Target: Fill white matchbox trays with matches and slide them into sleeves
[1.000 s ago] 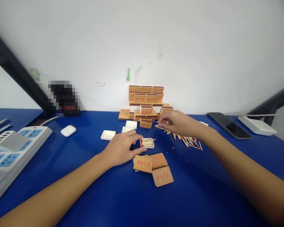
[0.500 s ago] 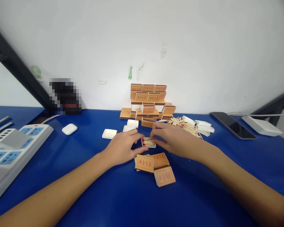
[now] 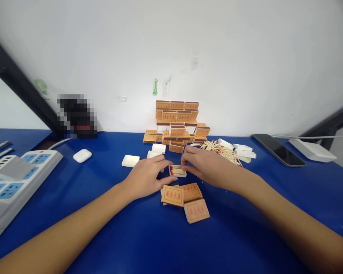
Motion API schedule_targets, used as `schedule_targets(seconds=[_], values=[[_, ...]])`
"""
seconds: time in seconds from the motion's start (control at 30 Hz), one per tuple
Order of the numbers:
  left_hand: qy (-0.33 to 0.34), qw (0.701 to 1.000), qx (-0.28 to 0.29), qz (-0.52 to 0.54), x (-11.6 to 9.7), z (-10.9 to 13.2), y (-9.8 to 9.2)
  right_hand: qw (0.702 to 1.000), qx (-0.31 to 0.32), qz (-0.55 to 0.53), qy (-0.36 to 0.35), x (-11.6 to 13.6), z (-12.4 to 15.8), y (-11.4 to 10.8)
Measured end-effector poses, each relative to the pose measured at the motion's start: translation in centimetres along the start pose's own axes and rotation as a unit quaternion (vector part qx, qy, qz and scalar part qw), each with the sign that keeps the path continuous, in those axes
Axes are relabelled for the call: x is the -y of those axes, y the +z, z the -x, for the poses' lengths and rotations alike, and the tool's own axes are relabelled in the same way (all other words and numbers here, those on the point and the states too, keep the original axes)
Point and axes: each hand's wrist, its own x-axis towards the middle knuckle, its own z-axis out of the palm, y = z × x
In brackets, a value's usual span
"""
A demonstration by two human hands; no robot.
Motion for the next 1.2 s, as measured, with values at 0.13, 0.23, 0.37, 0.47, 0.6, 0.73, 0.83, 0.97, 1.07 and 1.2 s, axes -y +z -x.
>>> schedule_targets(seconds=[0.13, 0.23, 0.37, 0.47, 0.6, 0.73, 0.83, 0.97, 1.07, 1.2], values=[[0.001, 1.0, -0.001, 0.001, -0.07, -0.03, 0.0, 1.0, 0.023, -0.002, -0.001, 0.32, -0.09, 0.04], [-0.001, 1.0, 0.0, 0.001, -0.1, -0.09, 0.01, 1.0, 0.026, -0.007, 0.003, 0.38, 0.08, -0.03], [0.0, 1.0, 0.0, 0.0, -0.04, -0.08, 0.02, 1.0, 0.002, -0.01, 0.007, 0.15, 0.61, -0.4], [0.0, 1.0, 0.0, 0.002, 0.03, -0.08, 0.08, 0.999, -0.027, -0.029, 0.017, 0.05, 0.79, -0.77], [-0.003, 1.0, 0.002, 0.001, 0.01, -0.11, 0.09, 0.996, -0.043, -0.071, 0.038, 0.2, 0.65, -0.86], [-0.007, 1.0, 0.006, 0.002, -0.14, -0.12, -0.07, 0.996, -0.054, -0.062, 0.017, 0.43, 0.64, -0.48], [-0.005, 1.0, 0.007, 0.003, -0.24, -0.15, -0.14, 0.997, -0.065, -0.046, 0.003, 0.55, 0.7, -0.33], [-0.006, 1.0, 0.006, -0.002, -0.24, -0.17, -0.09, 0.995, -0.076, -0.063, 0.017, 0.65, 0.71, -0.56], [-0.004, 1.0, 0.006, 0.002, -0.14, -0.11, -0.03, 0.986, -0.097, -0.123, 0.05, 0.65, 0.62, -0.81], [-0.003, 1.0, 0.003, 0.006, -0.02, 0.01, -0.01, 0.953, -0.107, -0.273, 0.082, 0.19, 0.34, -0.63]])
